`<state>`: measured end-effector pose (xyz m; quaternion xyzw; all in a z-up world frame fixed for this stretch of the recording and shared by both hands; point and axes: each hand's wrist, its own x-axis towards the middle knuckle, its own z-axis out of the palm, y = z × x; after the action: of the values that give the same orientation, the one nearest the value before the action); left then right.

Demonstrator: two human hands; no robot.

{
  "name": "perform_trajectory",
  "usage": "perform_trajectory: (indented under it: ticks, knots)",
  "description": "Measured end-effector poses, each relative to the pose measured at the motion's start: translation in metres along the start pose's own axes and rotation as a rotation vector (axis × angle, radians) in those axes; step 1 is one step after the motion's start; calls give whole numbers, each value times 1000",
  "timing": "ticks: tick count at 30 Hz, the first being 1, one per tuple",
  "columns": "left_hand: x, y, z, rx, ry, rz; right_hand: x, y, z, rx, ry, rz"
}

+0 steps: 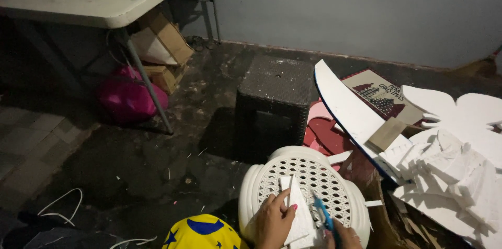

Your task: Cutting and shaping small pieces of white foam using a utility knife.

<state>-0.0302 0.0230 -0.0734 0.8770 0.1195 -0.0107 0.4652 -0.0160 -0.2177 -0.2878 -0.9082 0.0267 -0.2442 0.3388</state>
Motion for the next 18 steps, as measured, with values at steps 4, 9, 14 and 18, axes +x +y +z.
perform_trajectory:
  ticks: [4,9,14,18]
  knots:
    - [-1,12,-12,34,-77,-55,13,-78,-46,166,-22,228]
    - [3,16,-17,58,-94,-82,37,-152,-89,110,-336,152]
    - [-1,11,-11,71,-29,-14,37,-190,-92,-41,-261,255]
    - [-3,14,-15,81,-15,-15,39,-211,-97,-60,-298,320]
